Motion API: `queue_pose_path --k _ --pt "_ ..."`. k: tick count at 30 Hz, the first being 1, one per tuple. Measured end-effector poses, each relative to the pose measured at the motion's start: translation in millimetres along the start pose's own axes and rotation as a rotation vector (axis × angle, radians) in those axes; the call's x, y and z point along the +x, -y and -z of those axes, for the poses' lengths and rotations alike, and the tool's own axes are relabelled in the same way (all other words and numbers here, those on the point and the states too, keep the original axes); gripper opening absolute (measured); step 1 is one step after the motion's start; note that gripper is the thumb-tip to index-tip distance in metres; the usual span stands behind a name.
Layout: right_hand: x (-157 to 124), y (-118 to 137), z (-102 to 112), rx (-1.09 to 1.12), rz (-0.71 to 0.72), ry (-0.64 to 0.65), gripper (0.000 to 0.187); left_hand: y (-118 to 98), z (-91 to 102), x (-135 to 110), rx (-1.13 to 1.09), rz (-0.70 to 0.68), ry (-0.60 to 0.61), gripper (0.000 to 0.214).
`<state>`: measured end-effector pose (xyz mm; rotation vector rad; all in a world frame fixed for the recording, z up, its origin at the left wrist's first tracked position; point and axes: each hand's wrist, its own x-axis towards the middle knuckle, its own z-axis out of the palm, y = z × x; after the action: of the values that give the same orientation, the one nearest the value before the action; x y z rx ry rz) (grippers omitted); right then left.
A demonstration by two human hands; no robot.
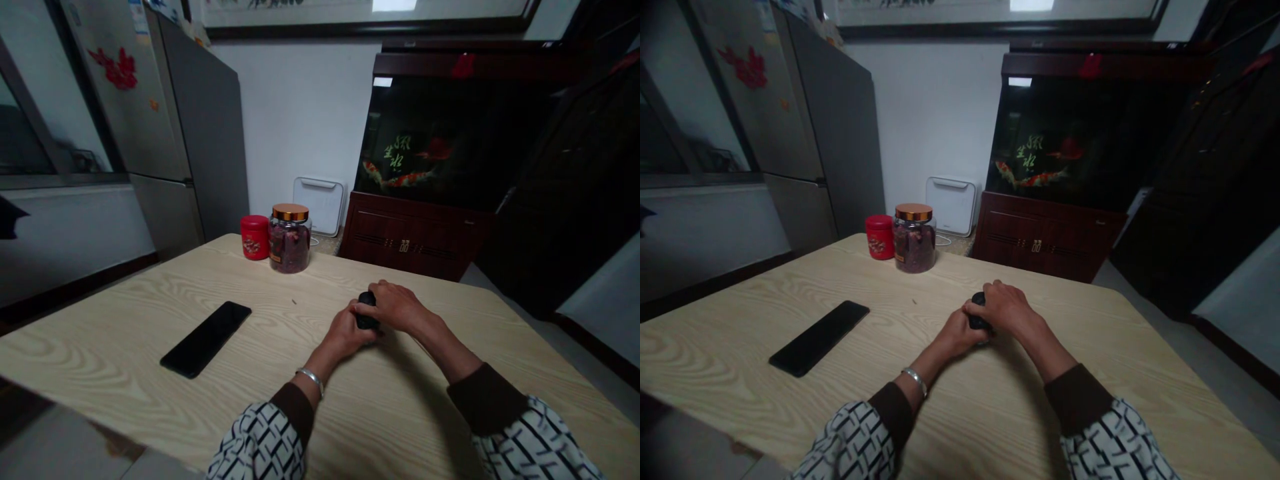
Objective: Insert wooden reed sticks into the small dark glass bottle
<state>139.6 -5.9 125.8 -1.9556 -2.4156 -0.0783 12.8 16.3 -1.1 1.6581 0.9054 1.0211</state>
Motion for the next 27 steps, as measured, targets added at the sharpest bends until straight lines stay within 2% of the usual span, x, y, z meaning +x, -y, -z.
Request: queue_pose_path --k 6,7,9,11,13,14,16,18,20,22,23,25,27 --pt "2 1 0 0.016 0.036 0.011 0.059 3 1.0 -1 0.117 -0.065 -0.032 0.057" --pt "2 0 4 0.033 0.077 0.037 0.052 3 1.3 -1 0.119 -0.069 -0.034 0.059" --pt "0 -6 15 0.116 0.247 0.113 0.044 2 2.3 -1 0.121 -0.075 -0.027 0.063" --pt "-3 -13 27 0.240 0.456 0.185 0.061 1 3.8 -2 0.123 -0.079 -0.025 0.065" --pt "-6 -19 33 0.332 0.543 0.190 0.077 0 4.8 -3 0.119 -0.085 -0.029 0.064" --pt "-6 -20 34 0.341 0.521 0.169 0.081 0 5.1 -4 0.114 -0.089 -0.030 0.065" --pt "-7 -18 30 0.274 0.388 0.110 0.080 0 5.0 -4 0.096 -0.087 -0.021 0.066" --pt "-7 -14 24 0.142 0.227 0.079 0.073 0 4.7 -5 0.083 -0.071 -0.011 0.066" --pt "-8 -10 20 0.048 0.135 0.087 0.061 0 4.6 -5 0.083 -0.062 -0.014 0.065" --pt "-10 -9 21 0.060 0.186 0.121 0.053 0 5.1 -5 0.099 -0.075 -0.021 0.065" --pt "-11 -9 23 0.103 0.255 0.139 0.058 0 5.4 -5 0.109 -0.084 -0.023 0.064" --pt "-13 -11 27 0.215 0.401 0.161 0.080 0 5.7 -4 0.122 -0.097 -0.027 0.063" --pt "-13 -12 28 0.280 0.431 0.139 0.091 1 5.4 -4 0.118 -0.097 -0.026 0.062"
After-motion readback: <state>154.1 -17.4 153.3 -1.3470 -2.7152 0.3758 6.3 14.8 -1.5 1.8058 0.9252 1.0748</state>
